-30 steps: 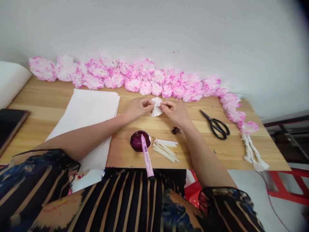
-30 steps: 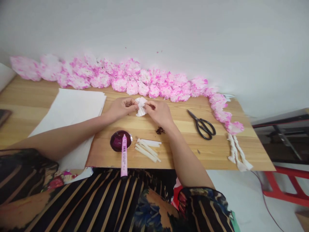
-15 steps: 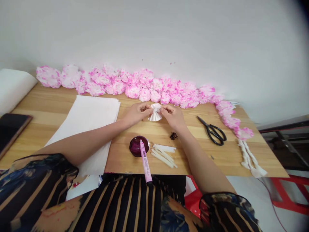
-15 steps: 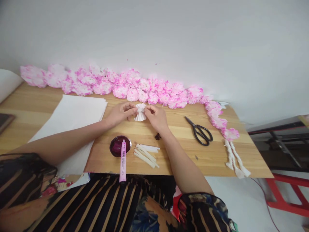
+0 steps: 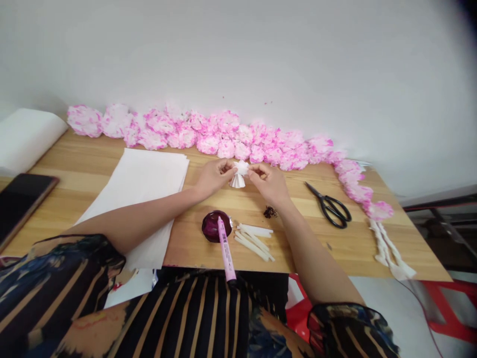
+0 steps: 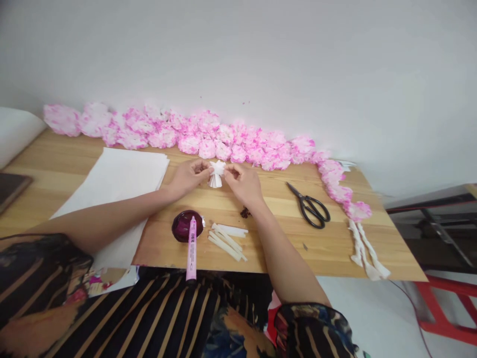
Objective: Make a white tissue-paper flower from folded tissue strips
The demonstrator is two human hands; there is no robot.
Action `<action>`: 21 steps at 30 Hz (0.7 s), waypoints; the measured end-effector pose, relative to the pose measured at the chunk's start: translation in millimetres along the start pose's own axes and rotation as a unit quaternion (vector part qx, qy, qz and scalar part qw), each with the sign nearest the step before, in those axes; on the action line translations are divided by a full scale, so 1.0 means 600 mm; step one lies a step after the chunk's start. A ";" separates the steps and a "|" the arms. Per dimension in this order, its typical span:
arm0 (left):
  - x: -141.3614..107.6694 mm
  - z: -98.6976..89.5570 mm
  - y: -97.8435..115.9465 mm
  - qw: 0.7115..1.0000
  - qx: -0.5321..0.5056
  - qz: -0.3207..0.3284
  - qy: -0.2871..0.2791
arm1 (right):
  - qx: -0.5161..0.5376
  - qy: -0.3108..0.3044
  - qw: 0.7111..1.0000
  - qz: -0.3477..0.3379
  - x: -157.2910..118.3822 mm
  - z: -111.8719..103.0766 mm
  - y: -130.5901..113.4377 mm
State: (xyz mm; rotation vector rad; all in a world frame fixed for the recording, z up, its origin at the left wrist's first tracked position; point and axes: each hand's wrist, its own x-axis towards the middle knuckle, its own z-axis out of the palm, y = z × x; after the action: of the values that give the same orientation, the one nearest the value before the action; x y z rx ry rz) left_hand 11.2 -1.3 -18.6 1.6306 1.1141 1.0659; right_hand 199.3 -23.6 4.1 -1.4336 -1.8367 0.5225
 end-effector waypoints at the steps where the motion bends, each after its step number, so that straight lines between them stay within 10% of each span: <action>1: -0.001 0.000 0.001 1.000 0.016 0.018 0.006 | -0.009 0.017 0.999 -0.029 -0.001 -0.003 -0.003; 9: -0.011 0.003 0.008 0.984 0.129 0.123 -0.001 | -0.143 0.065 0.968 -0.195 -0.006 -0.001 -0.011; 21: -0.009 -0.001 0.009 0.990 0.074 0.120 -0.004 | 0.109 0.027 0.993 0.020 -0.001 0.007 0.002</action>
State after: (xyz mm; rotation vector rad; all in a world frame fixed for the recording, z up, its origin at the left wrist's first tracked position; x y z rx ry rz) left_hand 10.7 -7.9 -14.1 1.9218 1.0310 1.1509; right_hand 196.8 -23.5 0.4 -1.3256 -1.6554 0.6766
